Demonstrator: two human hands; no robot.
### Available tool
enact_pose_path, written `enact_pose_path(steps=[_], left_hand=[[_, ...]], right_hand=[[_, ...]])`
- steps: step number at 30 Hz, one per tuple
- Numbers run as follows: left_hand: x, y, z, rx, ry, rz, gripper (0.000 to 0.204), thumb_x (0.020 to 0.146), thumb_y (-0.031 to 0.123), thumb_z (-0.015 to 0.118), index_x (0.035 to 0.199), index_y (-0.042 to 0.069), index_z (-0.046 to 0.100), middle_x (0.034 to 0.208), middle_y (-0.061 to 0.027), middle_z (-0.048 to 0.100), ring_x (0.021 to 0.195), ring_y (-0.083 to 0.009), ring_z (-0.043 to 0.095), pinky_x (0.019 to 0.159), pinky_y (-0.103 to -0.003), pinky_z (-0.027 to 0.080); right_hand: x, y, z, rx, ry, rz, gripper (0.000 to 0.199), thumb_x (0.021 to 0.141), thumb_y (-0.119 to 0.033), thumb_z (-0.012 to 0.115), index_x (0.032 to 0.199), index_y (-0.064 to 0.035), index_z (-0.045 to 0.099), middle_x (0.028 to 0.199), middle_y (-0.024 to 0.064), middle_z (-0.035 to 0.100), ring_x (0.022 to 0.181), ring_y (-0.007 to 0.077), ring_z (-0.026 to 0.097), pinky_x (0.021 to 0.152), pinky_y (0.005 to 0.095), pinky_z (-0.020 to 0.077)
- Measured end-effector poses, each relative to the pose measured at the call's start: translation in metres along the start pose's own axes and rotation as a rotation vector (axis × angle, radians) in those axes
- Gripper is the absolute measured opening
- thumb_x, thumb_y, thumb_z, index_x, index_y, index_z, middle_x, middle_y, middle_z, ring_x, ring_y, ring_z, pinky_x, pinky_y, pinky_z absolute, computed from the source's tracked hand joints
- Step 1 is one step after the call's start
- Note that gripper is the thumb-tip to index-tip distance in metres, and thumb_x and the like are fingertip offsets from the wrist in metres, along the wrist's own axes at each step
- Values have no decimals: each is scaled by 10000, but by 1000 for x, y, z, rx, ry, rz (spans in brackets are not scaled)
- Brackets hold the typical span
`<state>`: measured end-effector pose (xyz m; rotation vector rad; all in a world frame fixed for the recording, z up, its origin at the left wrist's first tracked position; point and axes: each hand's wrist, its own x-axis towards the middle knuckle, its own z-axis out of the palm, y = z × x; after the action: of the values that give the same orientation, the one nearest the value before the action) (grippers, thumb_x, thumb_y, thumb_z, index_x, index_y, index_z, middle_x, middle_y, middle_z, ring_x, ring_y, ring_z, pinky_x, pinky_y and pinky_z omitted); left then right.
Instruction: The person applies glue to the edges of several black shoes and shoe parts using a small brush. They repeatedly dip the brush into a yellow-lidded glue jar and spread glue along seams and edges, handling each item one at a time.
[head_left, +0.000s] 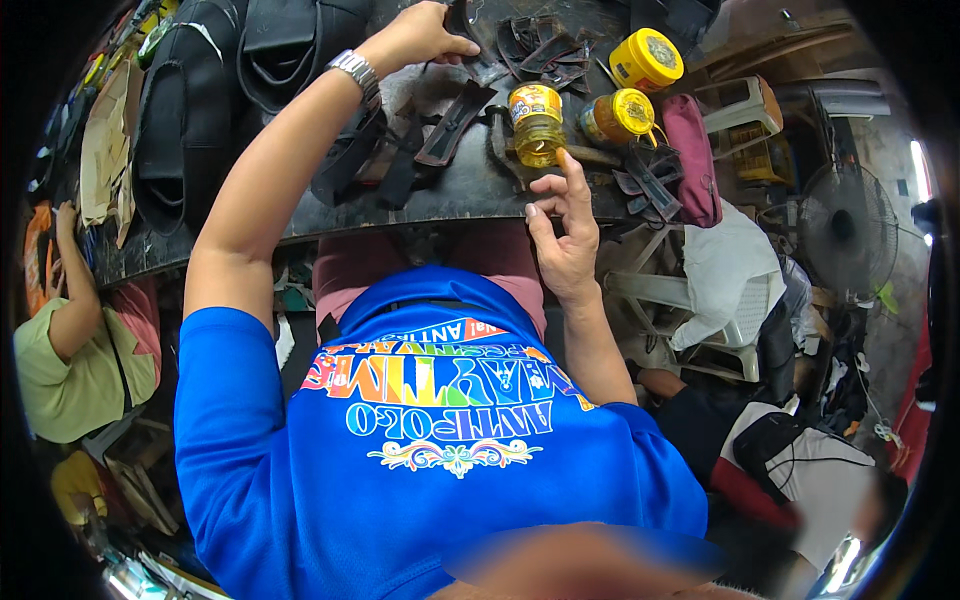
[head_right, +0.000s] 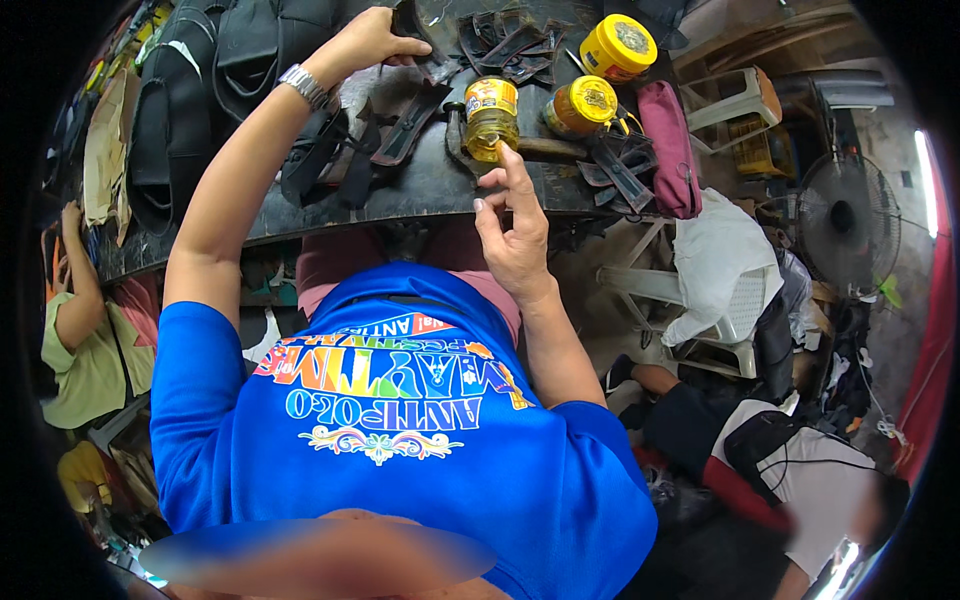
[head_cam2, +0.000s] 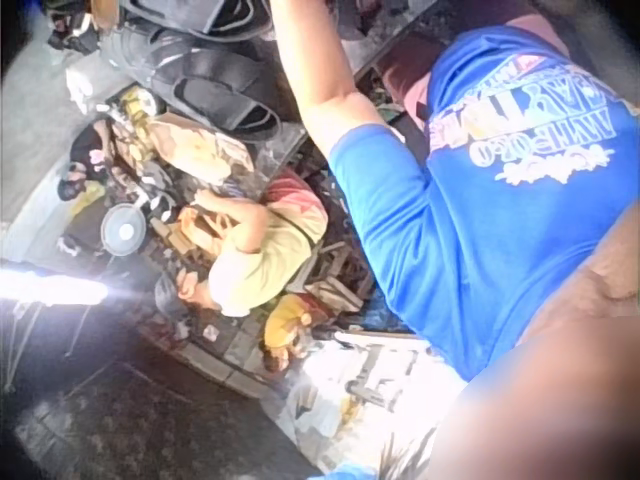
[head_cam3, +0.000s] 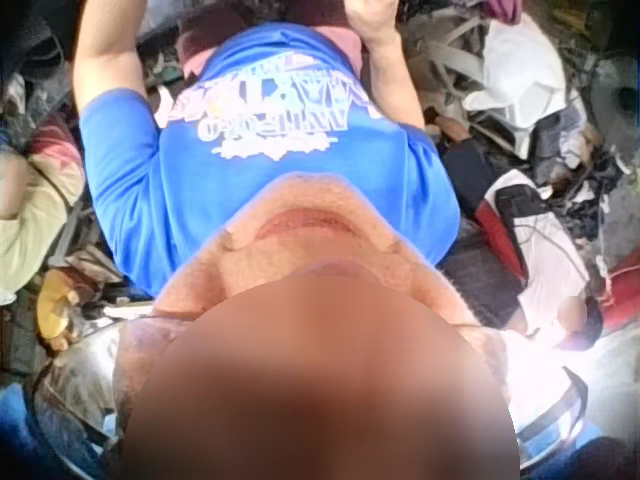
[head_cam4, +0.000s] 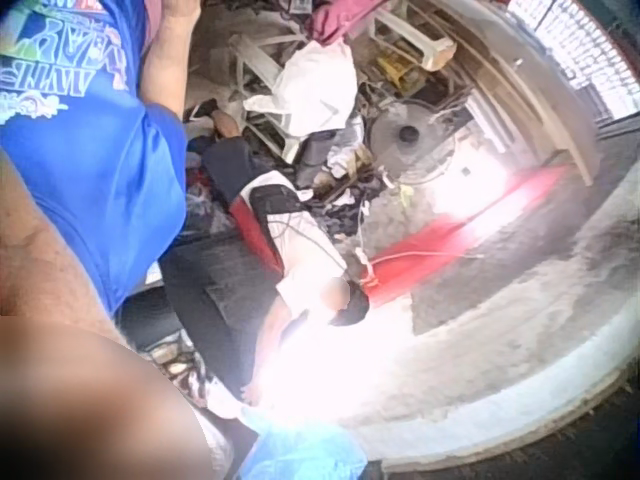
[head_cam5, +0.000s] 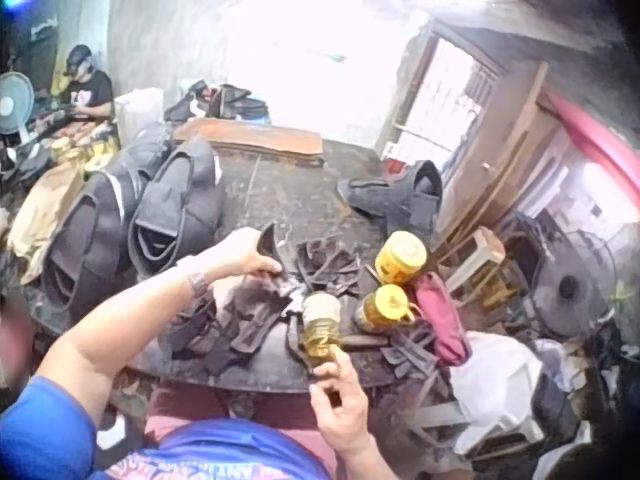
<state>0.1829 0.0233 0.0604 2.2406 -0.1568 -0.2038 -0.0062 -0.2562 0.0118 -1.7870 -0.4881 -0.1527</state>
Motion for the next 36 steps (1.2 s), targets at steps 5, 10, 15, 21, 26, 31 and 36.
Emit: enact_pose_path(steps=[5, 10, 15, 21, 26, 31, 36], left_hand=[[38, -18, 25, -213, -57, -43, 333, 826, 206, 856, 1051, 8, 710, 845, -54, 738, 694, -130, 698, 581, -200, 510], [62, -33, 32, 180, -2, -25, 376, 812, 261, 849, 1038, -8, 714, 840, -110, 742, 751, -187, 720, 658, -293, 558], [19, -16, 15, 668, 377, 157, 448, 783, 390, 798, 916, -34, 739, 934, -277, 709, 903, -407, 711, 808, -477, 572], [-64, 11, 36, 545, 264, 148, 335, 822, 391, 754, 891, 63, 760, 985, -206, 667, 921, -384, 674, 820, -470, 546], [-73, -1, 55, 476, 325, 270, 333, 766, 361, 808, 881, 58, 731, 937, -175, 664, 868, -377, 665, 798, -461, 534], [-64, -3, 54, 240, 252, 83, 307, 851, 220, 812, 1057, 26, 693, 860, -40, 713, 784, -122, 676, 694, -275, 544], [-73, 8, 35, -604, 230, 226, 104, 865, 85, 740, 898, 29, 659, 801, -34, 672, 711, -61, 586, 641, -240, 491]], right_hand=[[-5, 0, -4, 53, 54, 11, 741, 864, 110, 614, 1548, -81, 401, 1099, 82, 616, 785, 83, 576, 749, 237, 510], [-8, -5, -6, -77, -36, -75, 684, 861, 113, 615, 1502, -78, 471, 1049, 88, 609, 749, 116, 570, 726, 248, 507], [1, -12, -17, -293, -26, -90, 385, 846, 109, 618, 1197, -27, 697, 1028, 167, 660, 878, 285, 676, 767, 343, 547], [18, -14, -17, -705, -87, 19, 514, 906, -98, 657, 1408, -92, 547, 1001, 181, 667, 851, 376, 690, 725, 474, 555], [29, -14, -7, -896, -259, 222, 648, 916, -223, 686, 1503, -122, 429, 1057, 219, 697, 915, 415, 694, 788, 506, 546], [26, -19, -6, -913, -269, 191, 633, 907, -213, 686, 1484, -142, 436, 1071, 206, 684, 908, 412, 691, 786, 507, 549], [24, -38, -25, -797, -215, 63, 315, 880, -50, 620, 1190, -90, 661, 1059, 159, 621, 885, 333, 670, 754, 425, 537]])
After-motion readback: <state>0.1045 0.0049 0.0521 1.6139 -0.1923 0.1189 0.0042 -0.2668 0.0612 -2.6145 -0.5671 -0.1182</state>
